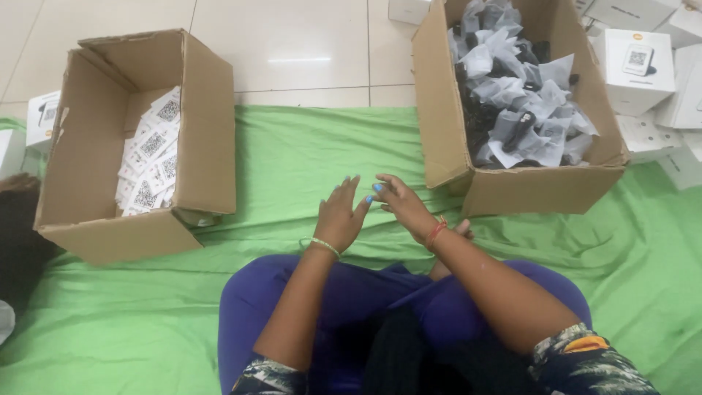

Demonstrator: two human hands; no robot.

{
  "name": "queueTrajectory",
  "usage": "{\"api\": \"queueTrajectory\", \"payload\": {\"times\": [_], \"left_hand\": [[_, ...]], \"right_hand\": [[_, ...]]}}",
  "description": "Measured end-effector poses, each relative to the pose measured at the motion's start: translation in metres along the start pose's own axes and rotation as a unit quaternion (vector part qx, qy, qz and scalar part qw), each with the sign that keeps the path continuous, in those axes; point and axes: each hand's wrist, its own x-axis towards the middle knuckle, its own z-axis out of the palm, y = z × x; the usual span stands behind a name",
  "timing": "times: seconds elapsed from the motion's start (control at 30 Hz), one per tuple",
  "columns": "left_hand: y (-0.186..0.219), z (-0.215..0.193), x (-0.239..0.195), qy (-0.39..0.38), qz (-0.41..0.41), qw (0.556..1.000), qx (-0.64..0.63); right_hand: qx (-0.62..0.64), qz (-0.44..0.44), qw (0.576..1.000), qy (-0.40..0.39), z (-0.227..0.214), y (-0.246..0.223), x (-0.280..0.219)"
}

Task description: The person sits on the floor and packs small white boxes. They open each box, place a black item wrapped in white tissue paper inside, and then close the box. The packed boxes are placed on the floor to the right.

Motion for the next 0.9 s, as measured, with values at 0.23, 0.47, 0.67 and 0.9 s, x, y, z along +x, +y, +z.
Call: {"api": "queueTrajectory", "payload": {"times": [0.23,0.47,0.67,0.9], "left_hand": [[-0.053,-0.003,0.017,0.045,-0.077,0.995,-0.054],[-0.057,0.003,0.051,0.103,-0.027,0.964,-0.243],[-0.054,-0.009,0.055,0.089,-0.048,0.952,-0.287],[-0.066,-0.018,0.063,0.102,-0.061,0.924,-0.364]], "right_hand": [[-0.056,0.012,0.998,-0.005,-0.013,0.011,0.02],[-0.083,-0.015,0.996,-0.015,-0.024,0.02,0.037],[-0.119,-0.007,0.993,0.022,0.001,0.0,0.038],[-0.016,-0.099,0.995,0.013,0.082,-0.039,0.07]]}}
